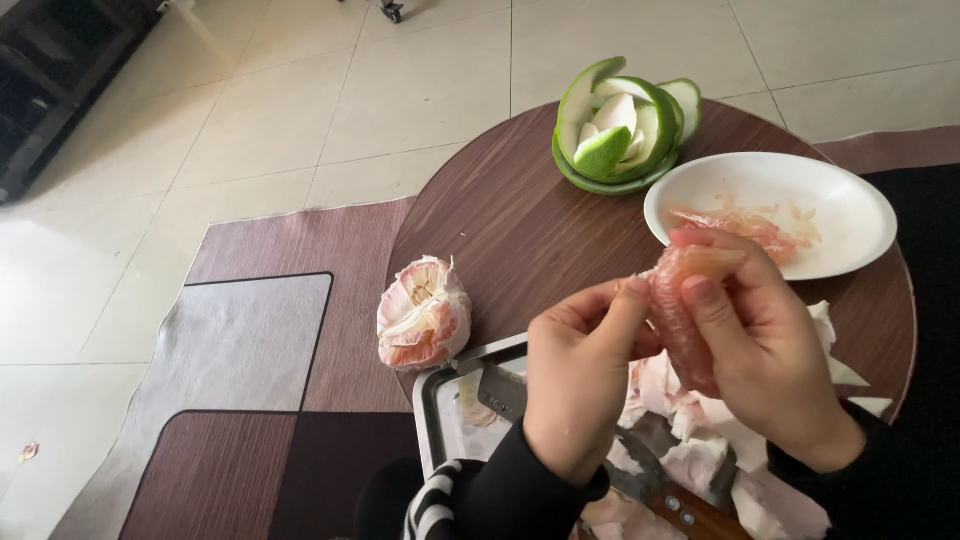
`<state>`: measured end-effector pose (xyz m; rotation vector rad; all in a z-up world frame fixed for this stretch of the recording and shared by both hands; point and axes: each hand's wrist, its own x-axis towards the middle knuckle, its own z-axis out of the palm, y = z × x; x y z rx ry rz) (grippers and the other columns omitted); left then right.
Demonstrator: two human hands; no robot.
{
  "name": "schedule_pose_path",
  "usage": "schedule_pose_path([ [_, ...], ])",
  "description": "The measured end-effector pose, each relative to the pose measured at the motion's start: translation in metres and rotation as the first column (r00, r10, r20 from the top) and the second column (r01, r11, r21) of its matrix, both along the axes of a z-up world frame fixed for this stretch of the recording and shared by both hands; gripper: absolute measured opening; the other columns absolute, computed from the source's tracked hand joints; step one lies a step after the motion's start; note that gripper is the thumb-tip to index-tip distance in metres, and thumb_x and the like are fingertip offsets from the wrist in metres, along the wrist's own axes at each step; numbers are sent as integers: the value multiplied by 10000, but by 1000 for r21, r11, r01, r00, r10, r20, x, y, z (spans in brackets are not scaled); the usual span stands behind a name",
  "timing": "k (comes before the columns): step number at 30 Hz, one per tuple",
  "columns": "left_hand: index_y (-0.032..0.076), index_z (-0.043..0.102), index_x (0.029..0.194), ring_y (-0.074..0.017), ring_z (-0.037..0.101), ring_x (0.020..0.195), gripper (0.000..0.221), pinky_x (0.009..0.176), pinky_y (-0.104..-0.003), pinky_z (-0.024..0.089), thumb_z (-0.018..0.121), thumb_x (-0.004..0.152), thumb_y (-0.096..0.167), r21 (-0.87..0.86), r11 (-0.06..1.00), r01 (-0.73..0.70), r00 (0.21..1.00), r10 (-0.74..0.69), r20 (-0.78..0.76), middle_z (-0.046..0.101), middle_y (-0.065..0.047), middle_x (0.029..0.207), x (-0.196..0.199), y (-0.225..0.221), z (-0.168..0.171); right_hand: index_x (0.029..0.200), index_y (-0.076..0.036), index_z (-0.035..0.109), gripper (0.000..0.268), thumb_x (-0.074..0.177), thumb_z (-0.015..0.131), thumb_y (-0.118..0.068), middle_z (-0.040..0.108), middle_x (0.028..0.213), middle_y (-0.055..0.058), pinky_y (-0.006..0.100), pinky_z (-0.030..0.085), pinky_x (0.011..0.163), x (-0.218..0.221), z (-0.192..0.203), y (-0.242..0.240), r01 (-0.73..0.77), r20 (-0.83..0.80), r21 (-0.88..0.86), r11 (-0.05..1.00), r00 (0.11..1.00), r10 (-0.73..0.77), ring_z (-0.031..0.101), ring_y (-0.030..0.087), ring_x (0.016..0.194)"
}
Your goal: Peeling the thin membrane off pomelo segments and placing the fruit into a bowl
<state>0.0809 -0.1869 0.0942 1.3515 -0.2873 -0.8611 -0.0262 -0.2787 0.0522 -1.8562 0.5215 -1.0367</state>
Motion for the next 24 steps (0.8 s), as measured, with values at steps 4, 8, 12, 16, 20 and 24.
schedule_pose_path([
  [4, 6, 735, 929, -121, 553, 570, 179, 598, -259, 529, 698, 1020, 156, -182, 983, -36, 945, -25, -326, 587, -38, 653, -13, -5, -9, 1241, -84, 554, 262, 1137, 429, -289, 581, 1237, 78, 380, 410, 1273, 0, 2, -5, -64, 119, 143, 988, 992, 47, 542, 231, 1476],
  [8, 23, 619, 817, -151, 515, 548, 340, 497, -287, 470, 611, 1117, 183, -391, 917, -82, 946, -52, -321, 515, -44, 647, -29, -8, -7, 1401, -130, 524, 351, 1120, 460, -330, 321, 392, 0, 282, 381, 349, 7, 16, -1, -342, 427, 530, 776, 898, 105, 331, 135, 350],
  [12, 17, 663, 980, -116, 536, 633, 255, 593, -268, 495, 591, 1105, 228, -347, 937, -50, 991, 5, -130, 588, -36, 724, -37, -8, -10, 1387, -130, 534, 410, 1088, 514, -410, 461, 518, 32, 288, 382, 317, 10, 21, -7, -382, 457, 606, 698, 885, 87, 486, 161, 466],
  [16, 54, 576, 1041, -129, 554, 647, 170, 618, -272, 527, 529, 1121, 196, -412, 911, 7, 989, 54, 136, 550, -41, 772, -41, -5, -14, 1256, -53, 614, 405, 1087, 558, -416, 588, 624, 46, 248, 364, 353, 6, 19, -13, -462, 490, 701, 543, 866, 105, 462, 118, 406],
  [20, 38, 523, 1033, -163, 614, 677, 125, 700, -277, 619, 454, 1125, 87, -516, 850, 107, 902, 136, 411, 562, -169, 1253, -37, 0, -8, 1271, -102, 587, 367, 1082, 531, -412, 262, 397, -47, 224, 310, 393, 7, 30, -10, -439, 458, 784, 439, 886, 67, 309, 65, 377],
  [24, 99, 526, 1074, -181, 656, 843, 125, 805, -325, 537, 428, 1135, 148, -349, 928, 131, 735, 145, 662, 687, -39, 983, -29, 15, -15, 1100, 1, 573, 419, 1092, 531, -416, 270, 391, -62, 189, 230, 361, 4, 16, -32, -472, 460, 810, 347, 879, 124, 272, 41, 342],
])
